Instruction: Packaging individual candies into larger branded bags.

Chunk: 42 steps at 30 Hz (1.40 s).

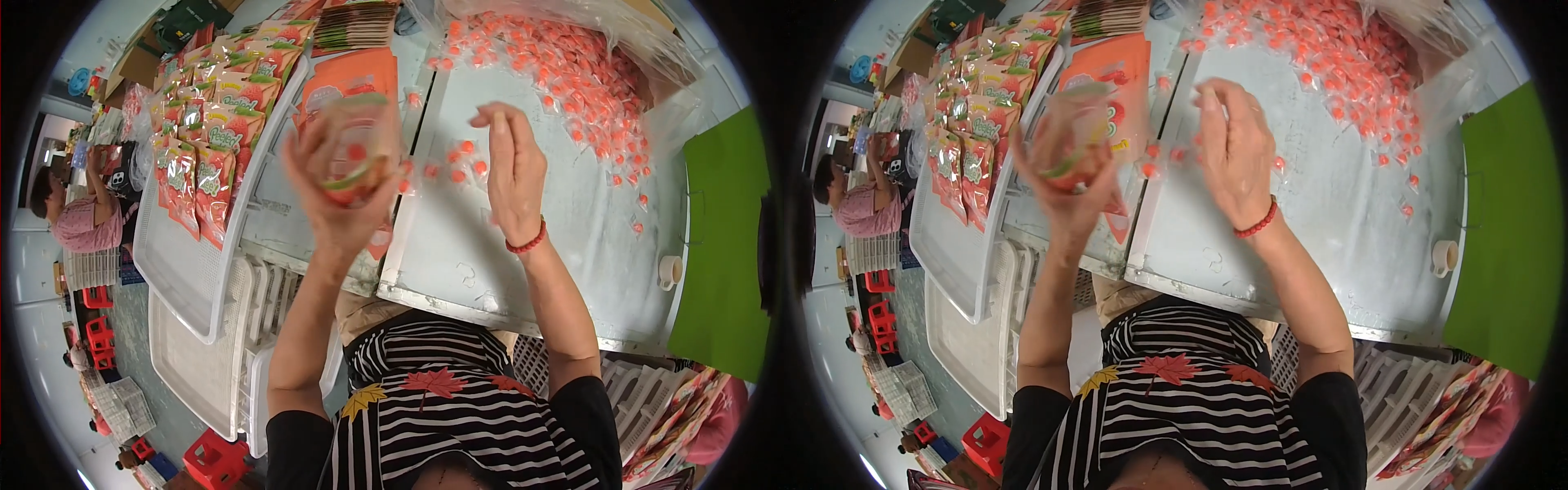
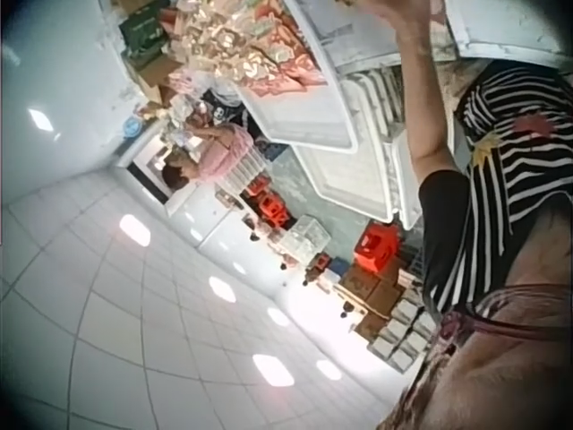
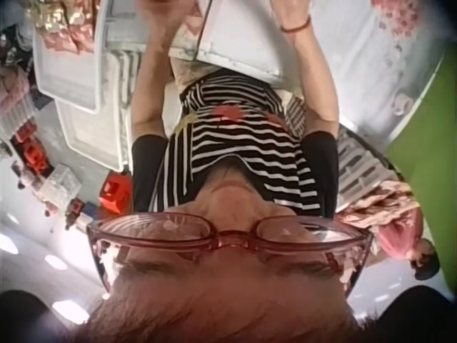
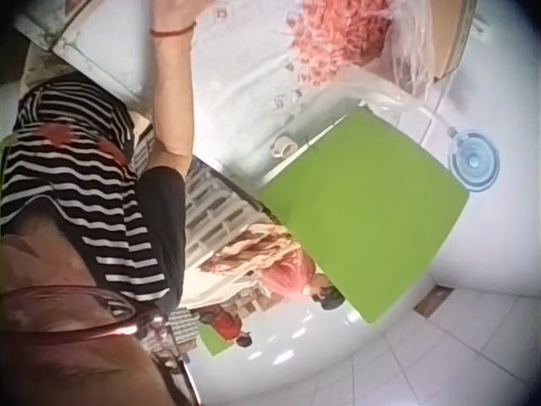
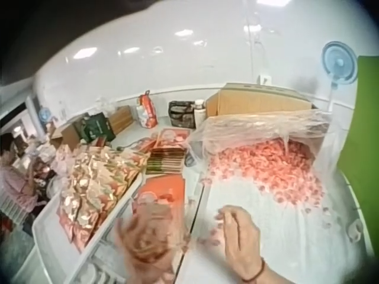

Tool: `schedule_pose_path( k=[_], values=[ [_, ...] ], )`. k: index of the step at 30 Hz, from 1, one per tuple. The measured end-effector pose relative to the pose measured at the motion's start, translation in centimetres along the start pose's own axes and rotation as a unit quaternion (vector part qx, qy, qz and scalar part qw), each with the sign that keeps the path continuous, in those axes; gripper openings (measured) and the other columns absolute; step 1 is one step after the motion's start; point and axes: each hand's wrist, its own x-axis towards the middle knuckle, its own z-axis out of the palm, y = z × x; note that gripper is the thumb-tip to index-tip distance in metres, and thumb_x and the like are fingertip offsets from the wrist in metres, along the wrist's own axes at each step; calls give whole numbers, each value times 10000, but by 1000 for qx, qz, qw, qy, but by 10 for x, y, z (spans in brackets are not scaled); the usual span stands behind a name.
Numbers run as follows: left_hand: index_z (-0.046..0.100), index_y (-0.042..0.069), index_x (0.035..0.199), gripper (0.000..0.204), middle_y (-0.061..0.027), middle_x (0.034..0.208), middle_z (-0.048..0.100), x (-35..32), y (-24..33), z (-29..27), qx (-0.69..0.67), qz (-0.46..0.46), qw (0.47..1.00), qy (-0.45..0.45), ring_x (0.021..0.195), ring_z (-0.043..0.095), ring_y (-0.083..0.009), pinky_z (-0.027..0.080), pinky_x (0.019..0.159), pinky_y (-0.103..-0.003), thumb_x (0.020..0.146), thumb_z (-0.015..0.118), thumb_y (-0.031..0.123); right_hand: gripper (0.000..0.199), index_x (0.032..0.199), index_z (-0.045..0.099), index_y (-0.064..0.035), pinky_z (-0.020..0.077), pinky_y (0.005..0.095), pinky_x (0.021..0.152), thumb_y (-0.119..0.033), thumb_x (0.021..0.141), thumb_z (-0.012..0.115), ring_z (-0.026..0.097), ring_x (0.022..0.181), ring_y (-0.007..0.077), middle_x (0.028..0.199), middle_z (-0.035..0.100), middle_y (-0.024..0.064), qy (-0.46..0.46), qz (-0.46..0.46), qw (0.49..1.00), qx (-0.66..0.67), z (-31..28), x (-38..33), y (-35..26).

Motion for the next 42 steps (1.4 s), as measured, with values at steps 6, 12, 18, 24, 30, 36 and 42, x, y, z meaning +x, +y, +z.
schedule_pose_path(
  k=[6,12,18,24,30,36,42],
  values=[
    [-8,19,1443,1180,-211,1385,324,3,-2,-34,90,72,993,-4,1257,396,-297,347,1046,-404,615,832,7,267,1028,587,-42,360,525,941,-207,821,620,473,1110,378,1120,544,165,-74,-282,909,-298,68,-45,95],
    [12,18,1436,1162,-214,1390,307,-3,-9,-37,142,100,984,-46,1254,391,-298,353,1040,-404,609,828,7,316,1032,584,-45,295,614,987,-247,792,624,404,1192,408,1176,508,170,-59,-276,860,-425,75,-14,126],
    [73,13,1432,1115,-178,1381,334,-11,-18,-28,137,113,981,-82,1218,414,-288,367,1026,-405,608,825,16,288,1035,594,-68,312,625,926,-265,825,591,379,1197,435,1194,502,173,-52,-219,865,-449,30,-7,130],
    [299,3,1349,969,-161,1248,438,-12,-18,16,157,162,968,-106,1094,479,-304,419,915,-413,570,861,127,178,902,589,-86,464,483,714,-232,805,622,514,965,358,993,541,133,-65,-239,862,-441,21,15,147],
    [299,-28,1337,994,-177,1253,436,-16,-17,34,177,159,964,-120,1103,452,-378,376,949,-470,558,878,189,133,800,558,-60,488,416,547,-175,789,625,557,556,285,685,530,119,-13,-251,890,-380,8,43,158],
    [233,-54,1355,1037,-219,1262,412,-20,-23,42,300,209,920,-145,1119,442,-370,376,961,-452,552,864,124,216,798,505,-64,380,264,465,-238,911,566,425,524,93,632,447,10,86,174,922,335,-2,54,36],
    [266,-40,1354,1017,-205,1299,405,-19,-28,60,290,154,937,-118,1178,412,-419,326,996,-519,559,855,197,158,952,494,-55,373,214,533,-207,941,533,433,584,78,696,480,-8,37,44,951,304,19,29,19]
  ],
)
